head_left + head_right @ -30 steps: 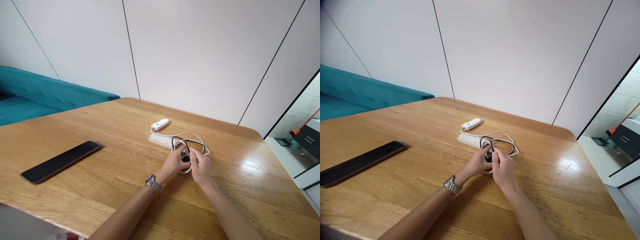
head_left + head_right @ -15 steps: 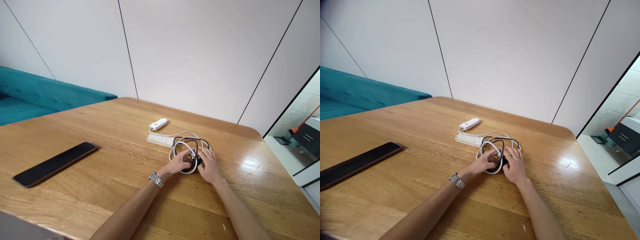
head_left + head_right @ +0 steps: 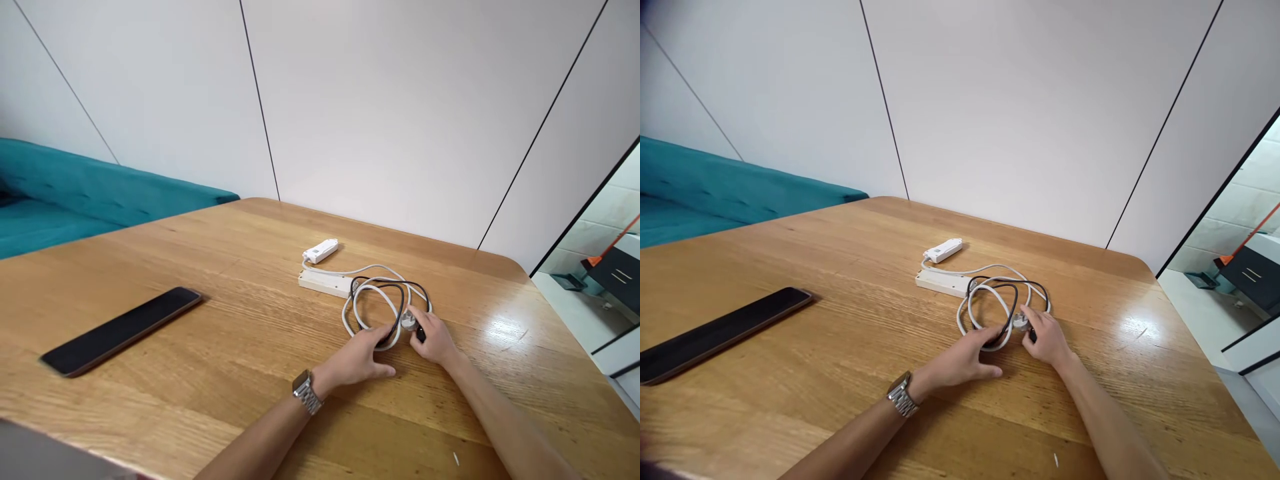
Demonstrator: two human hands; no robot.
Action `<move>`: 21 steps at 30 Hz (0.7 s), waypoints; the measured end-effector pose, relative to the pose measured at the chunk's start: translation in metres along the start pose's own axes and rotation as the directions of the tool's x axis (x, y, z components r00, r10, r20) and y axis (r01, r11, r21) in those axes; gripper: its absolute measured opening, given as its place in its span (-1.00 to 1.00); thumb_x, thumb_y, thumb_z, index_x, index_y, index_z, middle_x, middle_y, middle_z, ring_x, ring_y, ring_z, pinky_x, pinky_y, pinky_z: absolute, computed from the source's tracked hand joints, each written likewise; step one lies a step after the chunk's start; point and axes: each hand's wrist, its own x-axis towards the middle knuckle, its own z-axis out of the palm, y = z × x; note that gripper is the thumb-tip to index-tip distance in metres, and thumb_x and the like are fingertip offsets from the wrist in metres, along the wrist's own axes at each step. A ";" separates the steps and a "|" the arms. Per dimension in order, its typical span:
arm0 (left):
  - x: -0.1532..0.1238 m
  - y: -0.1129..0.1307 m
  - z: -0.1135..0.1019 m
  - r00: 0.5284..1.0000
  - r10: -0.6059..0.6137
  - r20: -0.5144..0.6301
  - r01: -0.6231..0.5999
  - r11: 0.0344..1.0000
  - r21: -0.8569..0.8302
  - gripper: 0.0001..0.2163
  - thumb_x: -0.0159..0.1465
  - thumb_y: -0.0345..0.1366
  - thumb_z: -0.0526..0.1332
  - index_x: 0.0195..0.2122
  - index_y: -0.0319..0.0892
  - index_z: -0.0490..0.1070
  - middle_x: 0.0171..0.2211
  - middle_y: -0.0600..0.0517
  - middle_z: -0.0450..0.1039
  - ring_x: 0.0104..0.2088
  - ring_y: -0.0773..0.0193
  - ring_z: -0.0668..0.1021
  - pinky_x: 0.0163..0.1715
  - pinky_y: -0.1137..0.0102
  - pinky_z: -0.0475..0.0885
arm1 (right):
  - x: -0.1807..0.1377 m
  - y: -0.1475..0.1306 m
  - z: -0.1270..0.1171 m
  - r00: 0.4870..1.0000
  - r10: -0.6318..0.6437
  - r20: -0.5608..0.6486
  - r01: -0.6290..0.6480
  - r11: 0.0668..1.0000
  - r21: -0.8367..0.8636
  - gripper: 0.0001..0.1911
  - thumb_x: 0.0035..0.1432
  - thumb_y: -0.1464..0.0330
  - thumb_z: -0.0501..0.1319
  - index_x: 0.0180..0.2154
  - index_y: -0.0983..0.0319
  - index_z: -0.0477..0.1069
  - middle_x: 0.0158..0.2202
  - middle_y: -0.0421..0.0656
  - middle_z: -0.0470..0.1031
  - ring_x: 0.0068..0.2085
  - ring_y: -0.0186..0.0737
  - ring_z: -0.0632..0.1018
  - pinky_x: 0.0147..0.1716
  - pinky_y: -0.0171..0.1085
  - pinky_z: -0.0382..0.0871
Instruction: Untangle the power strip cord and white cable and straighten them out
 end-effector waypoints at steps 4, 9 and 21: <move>-0.007 0.005 0.004 1.000 0.004 -0.013 0.000 0.961 0.275 -0.78 0.21 -0.32 0.13 -0.13 -0.20 0.38 -0.26 -0.07 0.48 -0.25 0.16 0.49 -0.19 0.34 0.35 | 0.018 0.005 -0.043 0.923 0.282 -0.263 -0.232 0.951 0.205 -0.62 0.00 0.42 0.13 -0.08 0.27 0.42 -0.23 -0.06 0.55 -0.25 -0.16 0.56 -0.24 -0.22 0.45; 0.001 0.021 0.028 0.997 0.052 0.052 -0.068 0.913 0.401 -0.78 0.28 -0.32 0.01 -0.07 -0.17 0.31 -0.22 -0.07 0.49 -0.25 0.19 0.51 -0.23 0.39 0.34 | 0.095 0.002 -0.106 0.807 0.427 -0.407 -0.257 0.875 0.410 -0.73 -0.08 0.37 0.18 -0.26 0.29 0.44 -0.50 -0.25 0.39 -0.51 -0.35 0.40 -0.49 -0.34 0.32; -0.009 0.063 -0.089 0.396 0.440 -0.806 -0.134 0.896 0.423 -0.40 0.03 -0.07 0.37 0.06 -0.18 0.27 0.00 -0.15 0.37 -0.01 0.05 0.43 -0.07 0.18 0.39 | 0.214 -0.162 -0.137 0.951 -0.297 -0.087 0.288 0.750 0.595 -0.67 -0.01 0.39 0.10 -0.16 0.26 0.42 -0.32 -0.24 0.41 -0.28 -0.35 0.45 -0.31 -0.32 0.38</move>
